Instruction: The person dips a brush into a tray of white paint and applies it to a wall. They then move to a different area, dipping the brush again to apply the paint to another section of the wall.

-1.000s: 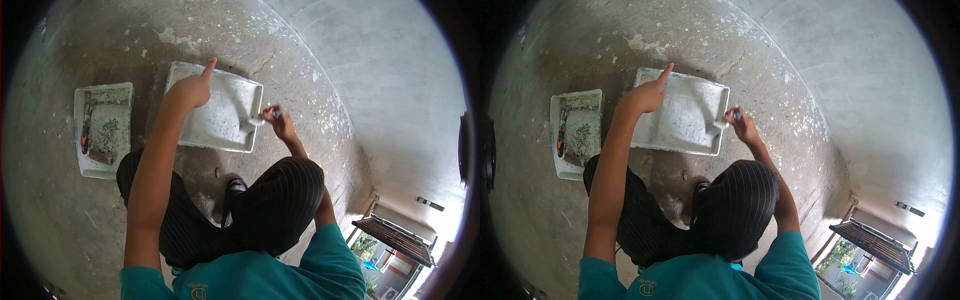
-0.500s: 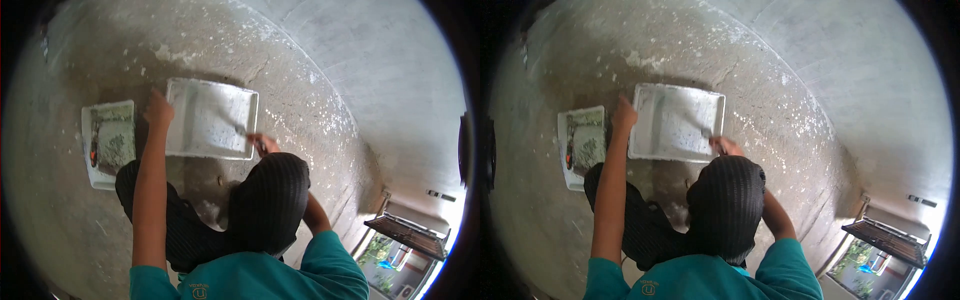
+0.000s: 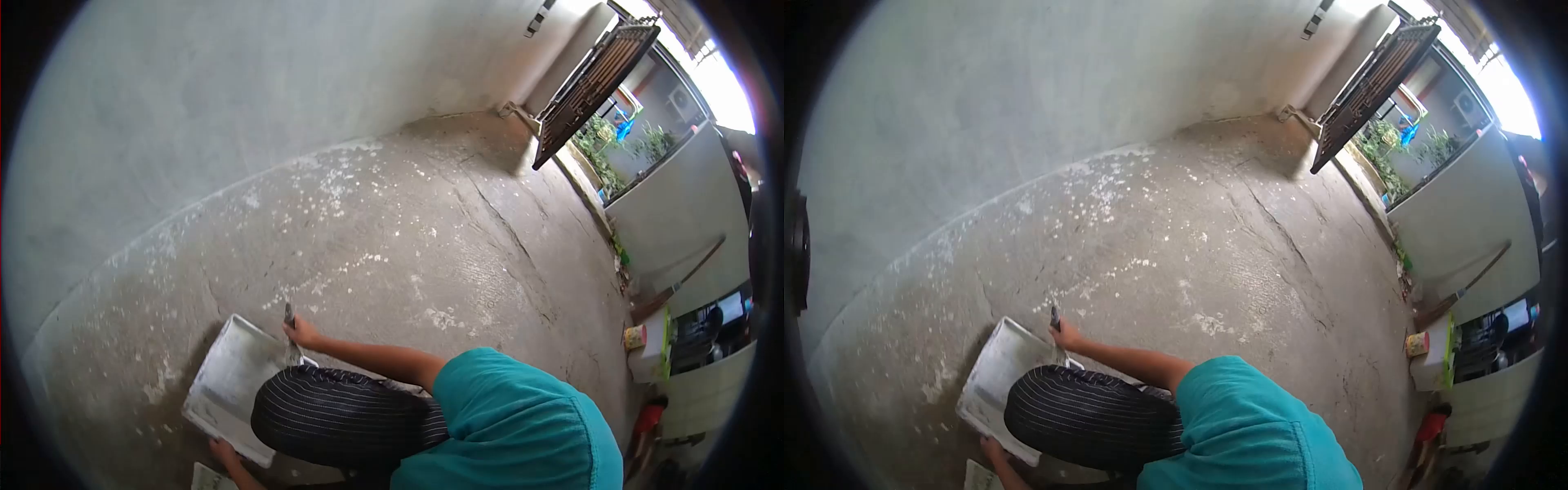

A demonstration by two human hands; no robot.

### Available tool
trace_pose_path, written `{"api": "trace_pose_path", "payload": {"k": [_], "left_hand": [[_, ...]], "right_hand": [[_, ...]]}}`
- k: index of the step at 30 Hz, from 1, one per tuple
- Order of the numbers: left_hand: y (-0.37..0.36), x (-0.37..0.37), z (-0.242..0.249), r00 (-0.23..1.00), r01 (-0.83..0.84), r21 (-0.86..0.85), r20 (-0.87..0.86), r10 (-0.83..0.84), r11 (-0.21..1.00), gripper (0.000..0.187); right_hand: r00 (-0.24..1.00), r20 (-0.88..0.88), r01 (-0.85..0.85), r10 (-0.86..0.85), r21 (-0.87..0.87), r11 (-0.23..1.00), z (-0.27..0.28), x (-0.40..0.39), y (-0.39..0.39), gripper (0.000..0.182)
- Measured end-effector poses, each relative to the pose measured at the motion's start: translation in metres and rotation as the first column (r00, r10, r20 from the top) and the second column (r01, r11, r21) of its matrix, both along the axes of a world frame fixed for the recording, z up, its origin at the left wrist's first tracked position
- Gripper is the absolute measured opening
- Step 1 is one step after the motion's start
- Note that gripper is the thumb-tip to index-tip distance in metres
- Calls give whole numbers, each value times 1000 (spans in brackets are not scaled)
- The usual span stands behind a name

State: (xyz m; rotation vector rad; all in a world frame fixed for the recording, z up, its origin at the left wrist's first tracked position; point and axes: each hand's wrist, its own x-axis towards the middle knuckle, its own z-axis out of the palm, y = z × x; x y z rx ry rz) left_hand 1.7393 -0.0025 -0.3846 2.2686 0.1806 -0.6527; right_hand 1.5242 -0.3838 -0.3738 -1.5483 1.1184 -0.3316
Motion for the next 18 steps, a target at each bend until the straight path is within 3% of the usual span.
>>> {"api": "trace_pose_path", "payload": {"k": [1, 3, 6, 9, 13, 15, 18], "left_hand": [[2, 6, 5, 1000, 9, -13, 6, -9, 1000, 35], [1, -4, 18, 942, 221, 395, 149, -300, 892, 26], [-8, -12, 27, 918, 172, 528, 219, -329, 831, 24], [-12, -15, 28, 927, 123, 482, 257, -274, 867, 24], [-18, -13, 45, 897, 192, 534, 246, -368, 823, 22], [-14, -22, 54, 922, 113, 434, 289, -257, 894, 22], [-7, -29, 85, 909, 185, 367, 289, -300, 912, 22]], "right_hand": [[994, -91, -58, 58, 5, 998, 15, 7, 9, 40], [987, -63, -148, 151, 46, 988, 5, 17, 12, 39], [986, -82, -140, 147, 88, 986, 26, 16, 11, 36], [981, -139, -121, 133, 88, 989, 31, 19, 9, 34], [987, -134, -85, 93, 69, 994, 34, 24, 12, 34], [987, -89, -125, 135, 112, 986, 50, 17, 15, 36], [982, -98, -142, 163, 189, 972, 97, 6, 16, 38]]}}
